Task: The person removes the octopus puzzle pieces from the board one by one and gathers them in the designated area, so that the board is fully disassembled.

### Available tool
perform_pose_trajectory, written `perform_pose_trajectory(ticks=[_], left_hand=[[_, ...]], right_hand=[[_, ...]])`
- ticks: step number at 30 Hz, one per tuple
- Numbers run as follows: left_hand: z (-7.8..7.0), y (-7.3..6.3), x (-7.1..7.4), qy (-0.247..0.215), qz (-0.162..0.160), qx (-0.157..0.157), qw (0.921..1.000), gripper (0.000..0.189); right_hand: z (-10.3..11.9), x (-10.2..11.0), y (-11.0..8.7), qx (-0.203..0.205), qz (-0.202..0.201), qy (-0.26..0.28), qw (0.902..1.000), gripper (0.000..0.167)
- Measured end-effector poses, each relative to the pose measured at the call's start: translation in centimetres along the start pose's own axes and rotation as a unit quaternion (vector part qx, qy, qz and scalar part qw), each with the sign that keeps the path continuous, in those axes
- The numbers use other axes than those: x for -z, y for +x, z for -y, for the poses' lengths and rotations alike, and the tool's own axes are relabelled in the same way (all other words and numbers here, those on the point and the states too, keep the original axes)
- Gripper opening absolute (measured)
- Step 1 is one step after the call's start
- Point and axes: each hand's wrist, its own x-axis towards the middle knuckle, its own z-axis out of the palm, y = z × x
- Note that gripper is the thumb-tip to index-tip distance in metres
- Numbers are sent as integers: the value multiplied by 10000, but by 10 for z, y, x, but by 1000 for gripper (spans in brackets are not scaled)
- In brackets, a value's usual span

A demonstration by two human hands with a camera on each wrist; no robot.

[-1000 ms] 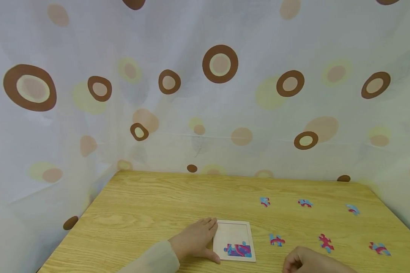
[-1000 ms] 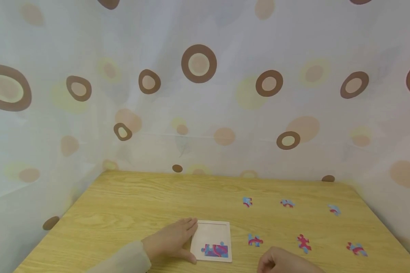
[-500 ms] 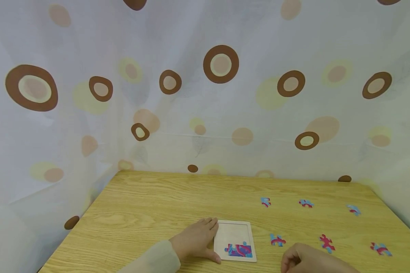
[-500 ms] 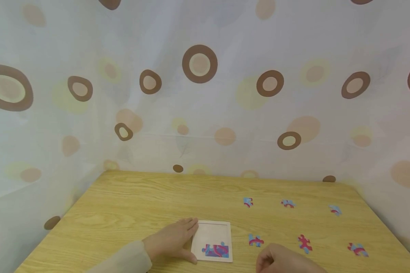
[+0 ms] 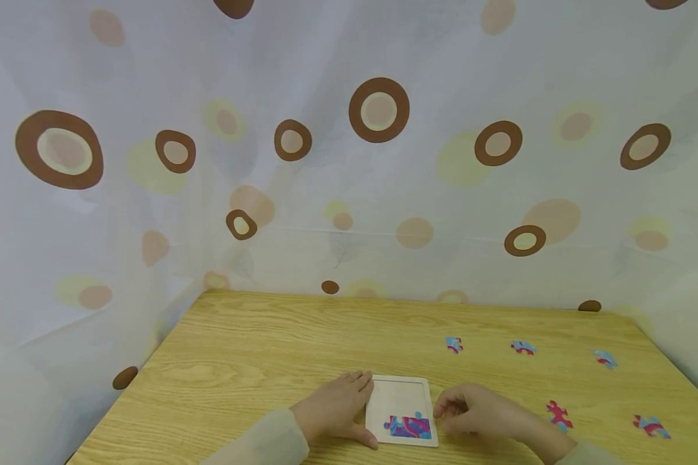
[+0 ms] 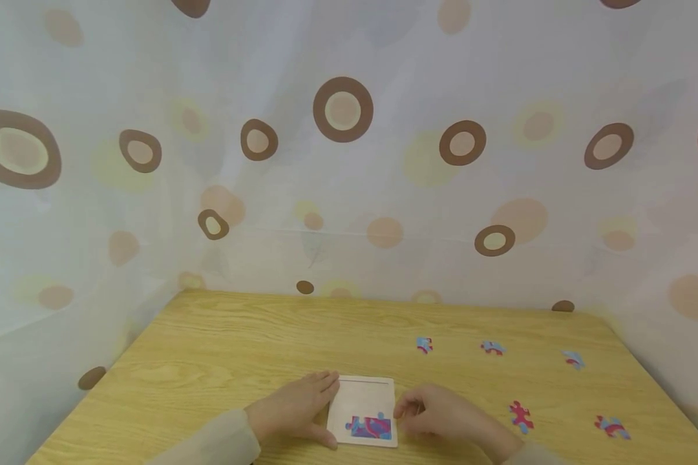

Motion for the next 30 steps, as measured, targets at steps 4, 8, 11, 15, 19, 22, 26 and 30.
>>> perform_pose_trajectory(ticks=[4,8,11,15,19,22,26,30], left_hand=[[-1,0,0,-8,-13,16,10000,94],[-1,1,0,16,-45,48,10000,94],[-1,1,-1,5,-61,55,10000,94],[0,1,-2,8,-55,39,10000,95],[0,2,-2,23,-32,41,10000,95],[0,2,-2,28,-21,49,10000,95],[0,2,-1,83,-25,40,10000,94],[0,2,0,127,-53,12,9999,94]], right_hand=[[5,-9,15,131,-18,-125,9998,9],[9,-18,28,100,-128,-202,9997,10],[9,-24,36,143,-128,-161,9997,10],[9,-29,43,233,-92,-118,9996,9],[10,-33,45,215,-149,-196,9995,8],[11,-35,45,202,-189,-267,9993,8],[13,-35,45,164,-213,-380,9989,7],[12,-35,45,88,-227,-513,9984,5]])
